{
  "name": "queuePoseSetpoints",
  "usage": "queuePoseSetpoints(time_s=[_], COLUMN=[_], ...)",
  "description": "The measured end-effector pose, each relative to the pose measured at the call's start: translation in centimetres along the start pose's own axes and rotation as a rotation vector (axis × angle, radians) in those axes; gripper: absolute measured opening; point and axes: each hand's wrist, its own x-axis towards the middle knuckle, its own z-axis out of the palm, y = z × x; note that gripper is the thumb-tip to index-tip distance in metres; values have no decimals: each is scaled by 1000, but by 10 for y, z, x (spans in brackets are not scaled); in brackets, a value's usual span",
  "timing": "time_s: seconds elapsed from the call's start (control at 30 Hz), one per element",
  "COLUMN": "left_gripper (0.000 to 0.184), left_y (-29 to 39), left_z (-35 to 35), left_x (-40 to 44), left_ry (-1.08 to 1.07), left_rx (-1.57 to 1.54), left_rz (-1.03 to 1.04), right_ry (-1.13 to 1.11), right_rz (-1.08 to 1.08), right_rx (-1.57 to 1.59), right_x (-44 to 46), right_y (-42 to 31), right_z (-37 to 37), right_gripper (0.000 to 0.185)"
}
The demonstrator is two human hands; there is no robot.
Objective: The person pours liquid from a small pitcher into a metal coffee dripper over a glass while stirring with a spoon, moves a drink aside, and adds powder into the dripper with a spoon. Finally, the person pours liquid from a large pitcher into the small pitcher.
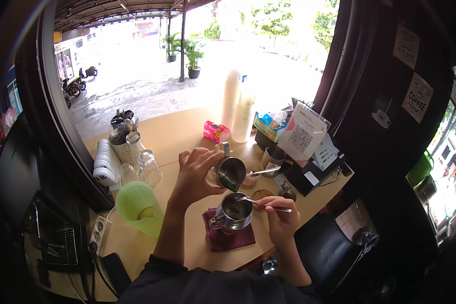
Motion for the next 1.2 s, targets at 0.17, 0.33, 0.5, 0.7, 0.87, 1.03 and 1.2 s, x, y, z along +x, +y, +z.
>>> queuePoseSetpoints(time_s=[0.17,0.33,0.5,0.7,0.87,1.03,1.2], left_gripper=[87,87,88,87,85,84,88], left_y=[0,-1,-2,-2,-1,-2,-1], left_z=[-1,-1,-1,-1,-2,-1,-1], left_x=[-1,-1,-2,-2,-1,-2,-1], left_ry=[-9,-32,-39,-48,-44,-42,-27], left_rx=[1,3,-6,7,12,15,51], left_rz=[2,-4,6,11,16,20,48], right_ry=[-12,-23,-109,-12,-82,-45,-76], right_rz=[32,42,30,81,57,67,80], right_rx=[15,10,-47,32,-34,-4,-27], right_x=[-4,-3,-5,-6,-5,-5,-6], right_y=[6,4,6,3,4,4,3], right_z=[1,2,0,2,1,2,1], right_gripper=[11,11,11,8,6,6,6])
